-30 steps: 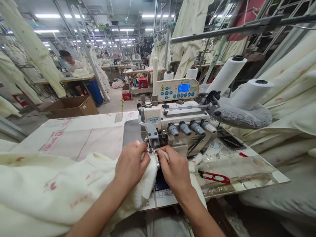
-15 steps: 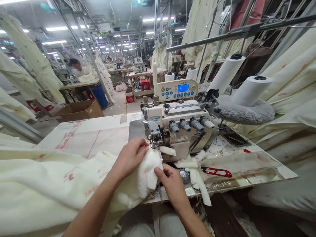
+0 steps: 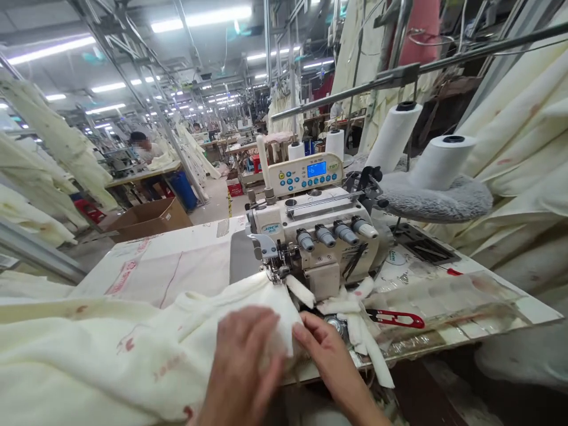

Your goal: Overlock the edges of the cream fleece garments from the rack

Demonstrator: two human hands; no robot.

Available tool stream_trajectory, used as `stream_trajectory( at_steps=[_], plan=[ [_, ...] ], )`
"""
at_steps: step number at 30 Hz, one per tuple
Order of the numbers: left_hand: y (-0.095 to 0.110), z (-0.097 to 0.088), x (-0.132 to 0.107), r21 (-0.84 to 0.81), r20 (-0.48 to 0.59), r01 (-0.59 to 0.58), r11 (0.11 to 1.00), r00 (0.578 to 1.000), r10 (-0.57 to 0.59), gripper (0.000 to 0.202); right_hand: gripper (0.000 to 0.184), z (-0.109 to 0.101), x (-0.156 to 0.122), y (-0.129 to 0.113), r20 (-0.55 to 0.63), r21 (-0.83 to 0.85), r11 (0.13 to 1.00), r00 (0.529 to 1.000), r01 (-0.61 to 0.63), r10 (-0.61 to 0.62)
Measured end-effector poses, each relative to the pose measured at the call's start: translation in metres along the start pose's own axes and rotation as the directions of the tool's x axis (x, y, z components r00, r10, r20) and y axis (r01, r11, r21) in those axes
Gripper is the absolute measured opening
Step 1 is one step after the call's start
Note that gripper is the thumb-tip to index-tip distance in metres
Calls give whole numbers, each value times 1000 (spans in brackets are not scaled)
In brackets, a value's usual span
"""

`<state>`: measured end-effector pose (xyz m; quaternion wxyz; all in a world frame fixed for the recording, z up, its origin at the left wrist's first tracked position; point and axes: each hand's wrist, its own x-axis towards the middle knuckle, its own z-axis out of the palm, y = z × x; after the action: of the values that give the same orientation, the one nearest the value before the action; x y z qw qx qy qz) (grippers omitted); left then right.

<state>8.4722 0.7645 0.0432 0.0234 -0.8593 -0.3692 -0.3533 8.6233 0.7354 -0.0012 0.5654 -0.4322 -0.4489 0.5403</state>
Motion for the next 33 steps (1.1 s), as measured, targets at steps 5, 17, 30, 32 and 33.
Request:
stream_trajectory(
  at_steps=[5,17,30,32,33],
  plan=[
    [8,6,-30,55,-76,-58,997,995,62,22,27,2,-18,4,2,-49,999,1000,13,-13],
    [24,5,-30,-102,-131,-123,987,985,109,24,23,10,-36,-8,-16,-36,998,998,-56,56],
    [14,16,-25,44,-306,-389,920,872,383,13,26,-14,-30,-10,275,-792,172,594,586,-756],
    [6,18,-25,51,-258,-342,938,903,344,16,21,-15,-27,-10,276,-789,167,584,591,-763],
    [2,19,-26,77,-195,-305,949,929,315,22,21,-15,-26,-10,273,-788,173,587,590,-762]
  ],
)
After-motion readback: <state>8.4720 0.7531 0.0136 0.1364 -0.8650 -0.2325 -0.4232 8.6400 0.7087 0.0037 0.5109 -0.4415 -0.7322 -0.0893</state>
